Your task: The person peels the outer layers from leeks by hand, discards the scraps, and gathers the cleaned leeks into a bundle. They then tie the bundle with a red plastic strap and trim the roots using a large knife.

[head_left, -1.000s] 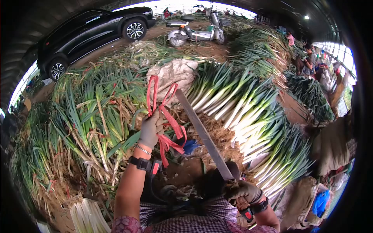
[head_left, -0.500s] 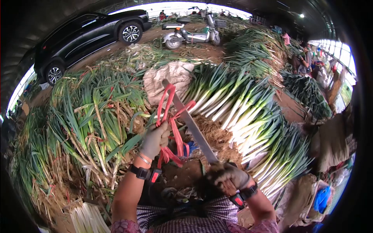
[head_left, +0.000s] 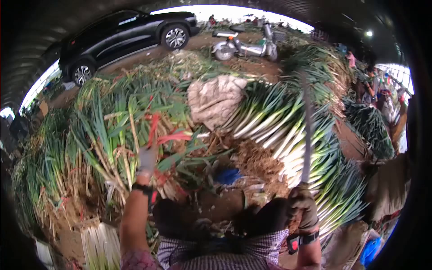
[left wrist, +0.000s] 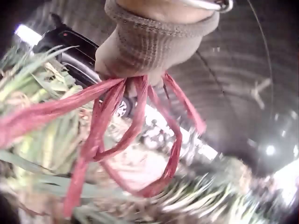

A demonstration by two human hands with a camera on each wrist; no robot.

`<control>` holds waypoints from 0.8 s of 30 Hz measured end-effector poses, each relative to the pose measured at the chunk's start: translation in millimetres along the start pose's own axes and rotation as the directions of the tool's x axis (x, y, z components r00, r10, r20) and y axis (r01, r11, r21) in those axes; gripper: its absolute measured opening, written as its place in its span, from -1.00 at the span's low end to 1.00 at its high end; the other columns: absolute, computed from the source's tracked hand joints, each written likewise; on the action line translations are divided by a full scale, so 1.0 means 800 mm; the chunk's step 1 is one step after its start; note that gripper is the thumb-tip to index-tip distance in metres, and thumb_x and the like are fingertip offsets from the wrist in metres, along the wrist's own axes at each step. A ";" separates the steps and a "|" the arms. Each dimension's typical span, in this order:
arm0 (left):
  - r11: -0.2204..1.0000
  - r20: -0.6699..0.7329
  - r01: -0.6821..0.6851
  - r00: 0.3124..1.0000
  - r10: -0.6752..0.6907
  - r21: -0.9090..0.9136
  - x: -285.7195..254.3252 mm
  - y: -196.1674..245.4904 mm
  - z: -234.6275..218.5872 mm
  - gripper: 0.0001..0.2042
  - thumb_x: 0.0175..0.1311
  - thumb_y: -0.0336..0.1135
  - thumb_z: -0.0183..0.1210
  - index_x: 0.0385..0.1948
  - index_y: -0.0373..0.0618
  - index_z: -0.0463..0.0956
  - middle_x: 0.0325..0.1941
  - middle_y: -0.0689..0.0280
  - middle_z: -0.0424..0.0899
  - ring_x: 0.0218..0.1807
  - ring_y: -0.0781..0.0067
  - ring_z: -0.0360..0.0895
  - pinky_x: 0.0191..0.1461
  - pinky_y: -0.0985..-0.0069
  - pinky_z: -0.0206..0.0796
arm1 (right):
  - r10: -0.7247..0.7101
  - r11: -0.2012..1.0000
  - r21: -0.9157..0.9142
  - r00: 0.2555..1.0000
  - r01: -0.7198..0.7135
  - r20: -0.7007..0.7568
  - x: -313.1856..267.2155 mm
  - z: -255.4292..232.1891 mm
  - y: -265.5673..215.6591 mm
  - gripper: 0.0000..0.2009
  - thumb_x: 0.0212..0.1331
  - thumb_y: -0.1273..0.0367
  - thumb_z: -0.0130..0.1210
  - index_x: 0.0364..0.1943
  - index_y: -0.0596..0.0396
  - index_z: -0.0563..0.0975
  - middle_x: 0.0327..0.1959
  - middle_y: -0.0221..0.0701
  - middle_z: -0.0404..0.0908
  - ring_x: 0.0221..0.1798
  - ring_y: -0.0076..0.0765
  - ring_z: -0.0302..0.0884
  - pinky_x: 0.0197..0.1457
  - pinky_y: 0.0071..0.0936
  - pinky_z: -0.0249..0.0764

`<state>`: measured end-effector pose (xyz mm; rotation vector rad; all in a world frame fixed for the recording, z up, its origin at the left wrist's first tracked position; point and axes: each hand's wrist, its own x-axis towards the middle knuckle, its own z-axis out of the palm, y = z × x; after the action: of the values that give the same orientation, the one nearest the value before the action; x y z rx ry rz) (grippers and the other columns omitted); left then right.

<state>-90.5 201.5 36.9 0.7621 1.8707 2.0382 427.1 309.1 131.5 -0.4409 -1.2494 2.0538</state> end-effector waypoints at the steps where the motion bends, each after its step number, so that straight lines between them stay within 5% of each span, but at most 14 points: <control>1: 1.000 -0.016 0.010 1.000 -0.010 -0.001 -0.009 0.009 0.020 -0.78 0.32 -0.27 0.10 -0.49 -0.16 0.59 -0.65 0.50 0.48 -0.58 0.67 0.34 -0.53 0.59 0.16 | -0.080 0.903 -0.410 0.988 0.128 0.133 0.016 -0.016 0.022 -0.95 -0.04 0.43 0.18 -0.48 0.08 0.58 -0.60 -0.39 0.53 -0.49 -0.43 0.53 -0.48 -0.59 0.43; 4: 0.992 0.036 0.044 0.998 -0.048 0.118 -0.016 0.043 0.074 -0.74 0.33 -0.23 0.11 -0.49 -0.20 0.59 -0.65 0.50 0.46 -0.59 0.68 0.29 -0.52 0.61 0.12 | 0.153 0.863 -0.484 0.835 0.148 0.528 0.016 0.009 0.043 -0.87 0.08 0.57 0.08 -0.29 0.30 0.59 -0.32 -0.31 0.64 -0.39 -0.43 0.59 -0.37 -0.57 0.48; 5: 0.994 0.062 0.061 0.996 -0.067 0.092 -0.025 0.056 0.081 -0.73 0.32 -0.21 0.11 -0.48 -0.22 0.58 -0.64 0.49 0.47 -0.59 0.69 0.29 -0.51 0.61 0.12 | 0.299 0.900 -0.429 0.824 -0.075 0.482 0.008 0.005 0.062 -0.86 0.08 0.57 0.09 -0.26 0.29 0.58 -0.30 -0.31 0.64 -0.38 -0.43 0.58 -0.37 -0.58 0.47; 6: 0.994 0.089 0.083 0.992 -0.089 0.068 -0.032 0.064 0.085 -0.71 0.32 -0.18 0.12 -0.47 -0.23 0.58 -0.63 0.49 0.48 -0.58 0.69 0.29 -0.51 0.60 0.12 | 0.298 0.900 -0.431 0.823 -0.073 0.483 0.009 -0.004 0.075 -0.86 0.08 0.57 0.09 -0.26 0.29 0.58 -0.30 -0.31 0.64 -0.38 -0.43 0.58 -0.37 -0.58 0.47; 7: 0.994 0.090 0.083 0.992 -0.089 0.069 -0.036 0.065 0.087 -0.71 0.32 -0.18 0.12 -0.47 -0.23 0.58 -0.63 0.49 0.48 -0.58 0.69 0.29 -0.51 0.60 0.12 | 0.164 0.841 -0.495 0.768 0.220 0.619 0.012 -0.012 0.086 -0.87 0.11 0.56 0.08 -0.25 0.28 0.56 -0.30 -0.32 0.63 -0.39 -0.46 0.58 -0.37 -0.59 0.46; 9: 0.988 0.092 0.110 0.988 -0.120 0.110 -0.040 0.068 0.088 -0.71 0.31 -0.15 0.12 -0.46 -0.21 0.58 -0.64 0.49 0.46 -0.58 0.69 0.27 -0.50 0.61 0.10 | 0.052 0.715 -0.492 0.663 0.497 0.747 0.011 -0.014 0.092 -0.88 0.14 0.54 0.08 -0.25 0.27 0.55 -0.30 -0.33 0.62 -0.39 -0.48 0.58 -0.38 -0.61 0.45; 11: 0.987 0.113 0.145 0.982 -0.152 0.065 -0.041 0.068 0.086 -0.71 0.32 -0.15 0.12 -0.47 -0.19 0.58 -0.65 0.51 0.43 -0.61 0.70 0.25 -0.54 0.63 0.08 | 0.239 0.851 -0.508 0.760 0.136 0.604 0.006 -0.005 0.081 -0.92 0.16 0.53 0.07 -0.30 0.23 0.55 -0.34 -0.35 0.60 -0.42 -0.41 0.57 -0.40 -0.52 0.42; 13: 0.983 0.127 0.181 0.975 -0.181 0.015 -0.043 0.076 0.085 -0.72 0.32 -0.15 0.11 -0.47 -0.17 0.57 -0.67 0.52 0.40 -0.64 0.71 0.22 -0.57 0.64 0.06 | 0.249 0.860 -0.498 0.760 0.112 0.601 0.004 -0.007 0.080 -0.94 0.17 0.52 0.07 -0.31 0.20 0.55 -0.37 -0.37 0.58 -0.43 -0.39 0.56 -0.40 -0.51 0.43; 15: 0.953 0.149 0.276 0.955 -0.257 -0.126 -0.046 0.084 0.088 -0.73 0.32 -0.12 0.11 -0.43 -0.14 0.53 -0.74 0.57 0.28 -0.81 0.73 0.07 -0.74 0.64 -0.18 | 0.258 0.869 -0.488 0.761 0.087 0.595 0.004 -0.016 0.084 -0.95 0.17 0.51 0.07 -0.32 0.18 0.55 -0.40 -0.39 0.56 -0.43 -0.37 0.55 -0.39 -0.50 0.43; 18: 0.961 0.222 0.277 0.938 -0.266 -0.019 -0.053 0.095 0.094 -0.74 0.33 -0.12 0.11 -0.42 -0.13 0.52 -0.72 0.59 0.30 -0.79 0.75 0.08 -0.73 0.66 -0.17 | 0.364 0.884 -0.461 0.734 -0.078 0.573 0.006 -0.028 0.094 -0.86 0.13 0.42 0.18 -0.31 0.23 0.57 -0.27 -0.33 0.63 -0.23 -0.39 0.57 -0.20 -0.47 0.48; 20: 0.973 0.283 0.232 0.932 -0.226 0.015 -0.062 0.093 0.104 -0.74 0.33 -0.13 0.10 -0.42 -0.13 0.52 -0.70 0.58 0.33 -0.78 0.76 0.09 -0.72 0.66 -0.15 | 0.049 0.816 -0.385 0.612 0.431 0.789 0.027 -0.006 0.078 -0.87 0.13 0.42 0.19 -0.33 0.23 0.56 -0.26 -0.35 0.61 -0.29 -0.44 0.56 -0.24 -0.46 0.47; 21: 0.982 0.339 0.184 0.922 -0.188 0.042 -0.069 0.092 0.112 -0.74 0.33 -0.13 0.09 -0.42 -0.14 0.51 -0.69 0.56 0.36 -0.76 0.77 0.10 -0.71 0.67 -0.14 | 0.043 0.815 -0.389 0.625 0.430 0.780 0.031 0.002 0.077 -0.87 0.13 0.42 0.19 -0.33 0.23 0.56 -0.26 -0.35 0.61 -0.29 -0.44 0.56 -0.24 -0.46 0.47; 22: 0.959 0.351 0.127 0.912 -0.213 0.254 -0.080 0.100 0.119 -0.75 0.34 -0.17 0.07 -0.34 -0.19 0.53 -0.62 0.53 0.45 -0.68 0.80 0.19 -0.66 0.71 -0.03 | 0.183 0.919 -0.383 0.762 0.091 0.621 0.033 0.009 0.079 -0.89 0.12 0.41 0.18 -0.37 0.16 0.53 -0.39 -0.42 0.54 -0.40 -0.50 0.51 -0.35 -0.55 0.42; 24: 0.973 0.440 0.024 0.889 -0.125 0.229 -0.105 0.097 0.139 -0.74 0.32 -0.18 0.09 -0.34 -0.23 0.56 -0.60 0.47 0.51 -0.62 0.71 0.30 -0.56 0.64 0.12 | 0.441 0.895 -0.255 0.809 -0.366 0.388 0.050 0.031 0.069 -0.91 0.12 0.42 0.17 -0.40 0.10 0.51 -0.53 -0.50 0.48 -0.52 -0.58 0.47 -0.47 -0.66 0.37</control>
<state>50.7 240.1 99.8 1.0928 1.8223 1.4564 363.3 304.1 97.6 -0.3542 -1.7279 2.5172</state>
